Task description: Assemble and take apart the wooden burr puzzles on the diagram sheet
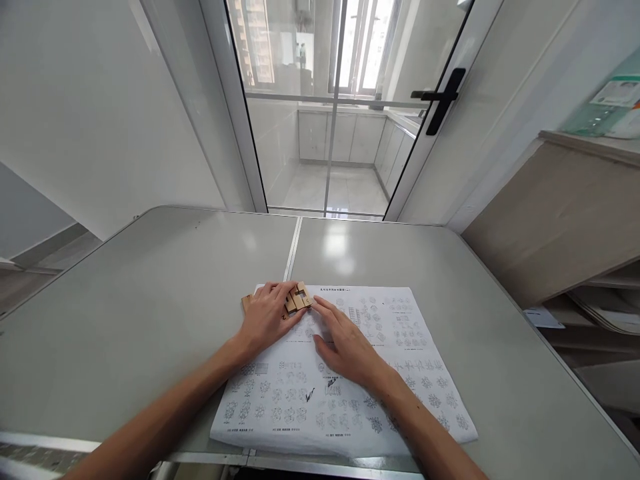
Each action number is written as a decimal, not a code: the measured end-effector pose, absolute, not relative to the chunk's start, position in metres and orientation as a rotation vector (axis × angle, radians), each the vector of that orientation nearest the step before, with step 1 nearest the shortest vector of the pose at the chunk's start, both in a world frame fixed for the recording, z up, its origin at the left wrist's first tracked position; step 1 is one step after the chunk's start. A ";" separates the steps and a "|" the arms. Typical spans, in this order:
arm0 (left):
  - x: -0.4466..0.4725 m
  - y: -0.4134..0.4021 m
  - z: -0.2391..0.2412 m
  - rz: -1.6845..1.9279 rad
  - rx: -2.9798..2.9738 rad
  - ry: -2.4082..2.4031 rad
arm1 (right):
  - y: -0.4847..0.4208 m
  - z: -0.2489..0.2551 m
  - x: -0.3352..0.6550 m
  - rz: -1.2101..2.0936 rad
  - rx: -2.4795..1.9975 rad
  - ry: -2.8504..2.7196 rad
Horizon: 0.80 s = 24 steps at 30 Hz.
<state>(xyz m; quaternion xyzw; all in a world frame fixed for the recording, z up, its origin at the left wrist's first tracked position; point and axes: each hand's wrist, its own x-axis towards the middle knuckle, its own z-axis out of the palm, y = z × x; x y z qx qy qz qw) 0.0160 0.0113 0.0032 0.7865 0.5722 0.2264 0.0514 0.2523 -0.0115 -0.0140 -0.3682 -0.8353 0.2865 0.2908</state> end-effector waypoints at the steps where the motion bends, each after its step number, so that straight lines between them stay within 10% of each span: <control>1: 0.016 0.011 0.002 0.695 2.396 1.744 | -0.011 -0.015 0.253 0.742 -0.993 -2.218; 24: -0.009 0.015 0.021 0.732 2.441 1.674 | -0.008 -0.017 0.252 0.692 -1.078 -2.136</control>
